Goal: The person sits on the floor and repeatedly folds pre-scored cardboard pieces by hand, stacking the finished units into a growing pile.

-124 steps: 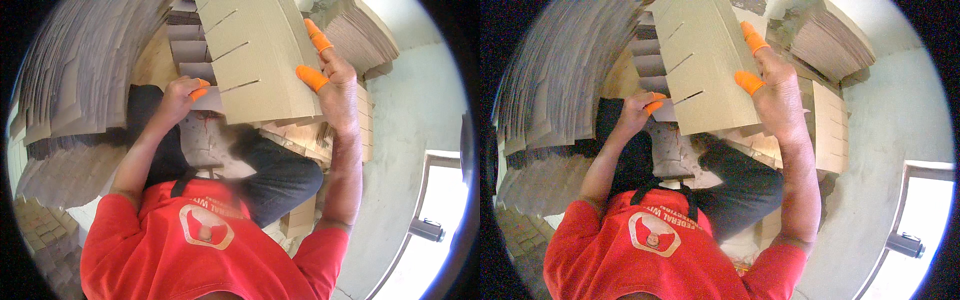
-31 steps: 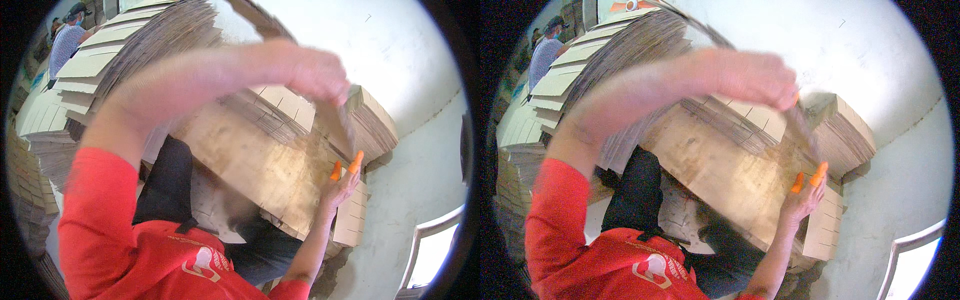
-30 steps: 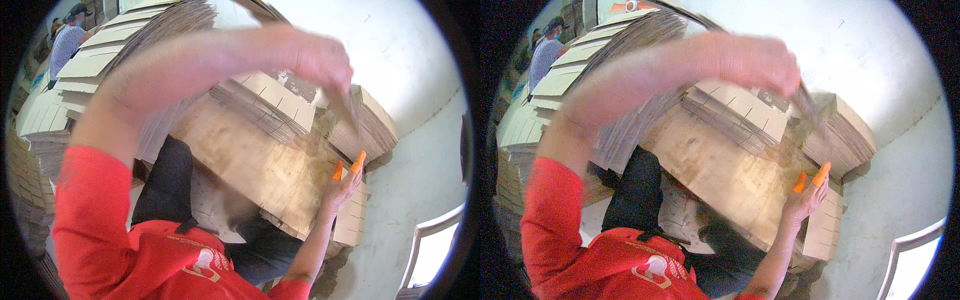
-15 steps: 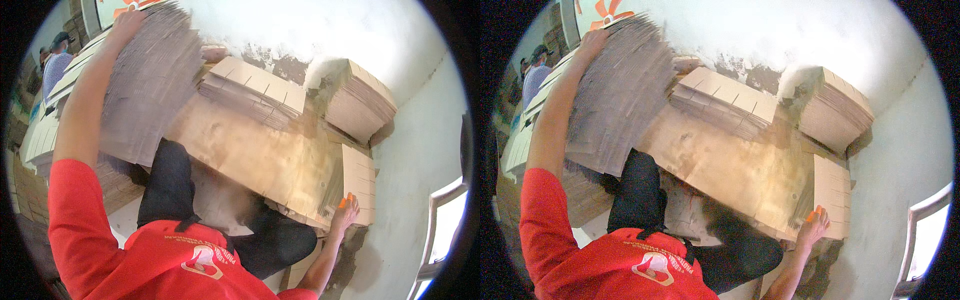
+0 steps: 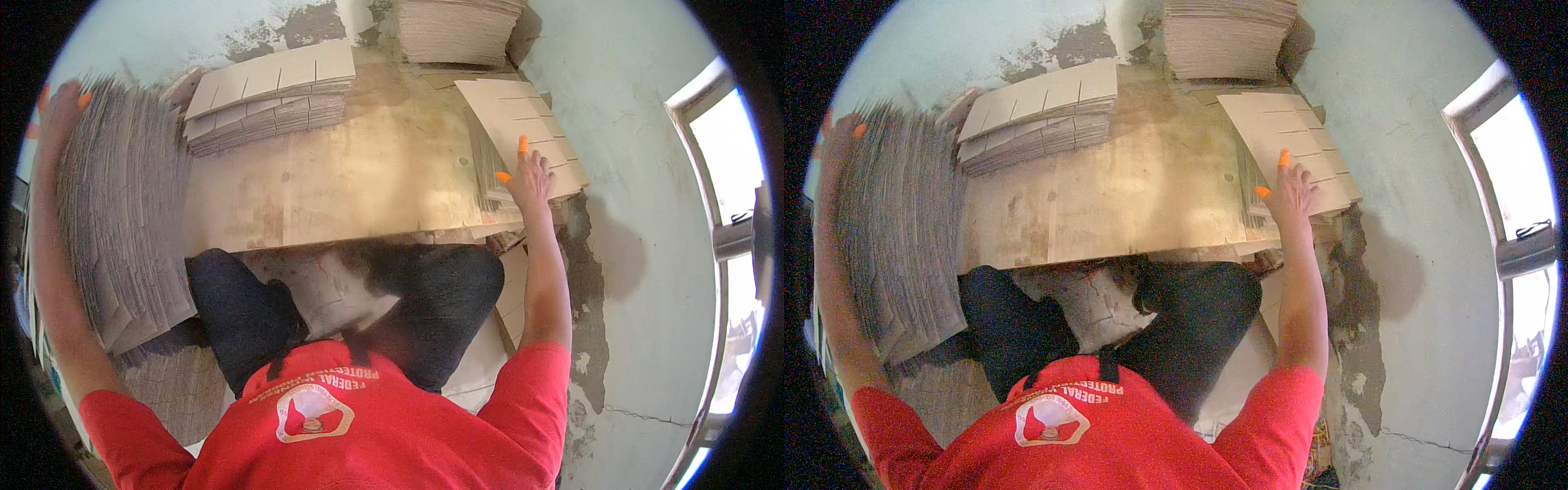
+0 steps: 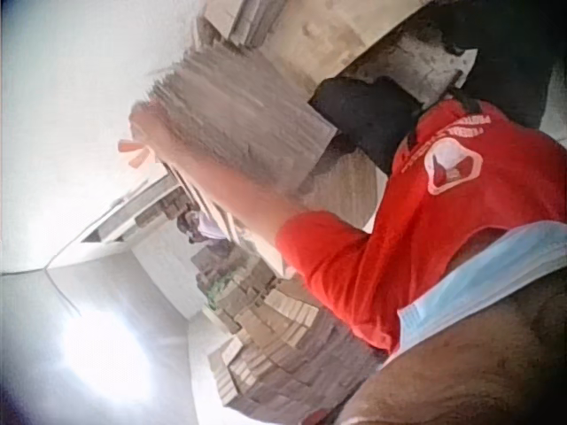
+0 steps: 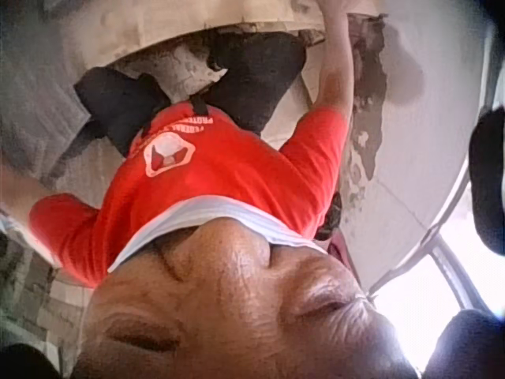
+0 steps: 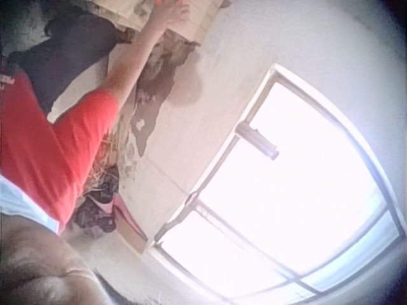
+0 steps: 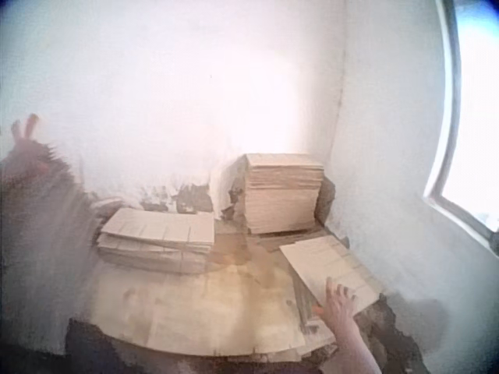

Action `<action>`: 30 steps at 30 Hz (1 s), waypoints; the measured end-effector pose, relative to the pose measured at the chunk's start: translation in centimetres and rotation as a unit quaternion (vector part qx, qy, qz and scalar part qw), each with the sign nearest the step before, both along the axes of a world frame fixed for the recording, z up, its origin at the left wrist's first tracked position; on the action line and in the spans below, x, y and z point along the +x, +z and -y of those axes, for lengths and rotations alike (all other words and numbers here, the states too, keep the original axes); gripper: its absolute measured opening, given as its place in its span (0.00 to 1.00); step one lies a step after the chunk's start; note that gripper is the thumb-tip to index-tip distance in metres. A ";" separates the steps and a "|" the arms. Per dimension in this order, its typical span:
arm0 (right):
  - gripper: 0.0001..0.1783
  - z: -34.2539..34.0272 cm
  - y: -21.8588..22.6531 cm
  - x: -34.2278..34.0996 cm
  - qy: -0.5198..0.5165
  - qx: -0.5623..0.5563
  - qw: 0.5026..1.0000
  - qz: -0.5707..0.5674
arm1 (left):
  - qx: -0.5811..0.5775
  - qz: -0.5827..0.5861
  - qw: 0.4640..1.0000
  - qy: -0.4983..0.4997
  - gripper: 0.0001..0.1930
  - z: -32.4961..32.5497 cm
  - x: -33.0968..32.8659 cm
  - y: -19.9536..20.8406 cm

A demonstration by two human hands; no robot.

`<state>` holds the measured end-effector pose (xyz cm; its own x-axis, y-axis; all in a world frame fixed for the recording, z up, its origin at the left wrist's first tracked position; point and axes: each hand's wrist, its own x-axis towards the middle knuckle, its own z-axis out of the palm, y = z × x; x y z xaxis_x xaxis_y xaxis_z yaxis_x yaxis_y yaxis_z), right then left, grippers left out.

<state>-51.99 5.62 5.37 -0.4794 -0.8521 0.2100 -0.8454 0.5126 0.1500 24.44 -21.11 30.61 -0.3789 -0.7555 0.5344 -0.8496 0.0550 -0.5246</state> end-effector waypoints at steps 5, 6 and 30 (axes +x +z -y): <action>0.35 0.6 -0.9 -5.1 0.088 0.026 0.994 0.051 | 0.138 -0.135 0.977 -0.090 0.21 -9.5 -24.4 -7.0; 0.35 1.0 -0.8 -6.3 0.114 0.021 0.990 0.084 | 0.204 -0.210 0.946 -0.138 0.21 -10.8 -26.9 -8.6; 0.04 7.4 0.3 14.3 0.122 -0.323 0.706 0.618 | 0.367 -0.906 0.132 -0.164 0.10 -10.2 -38.1 -33.5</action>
<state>-37.65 -1.81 5.69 -0.4919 -0.8590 0.1418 -0.2012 -0.0463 -0.9785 -13.69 -10.92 -2.92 -0.2079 -0.9578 -0.1987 0.5673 -0.2836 0.7732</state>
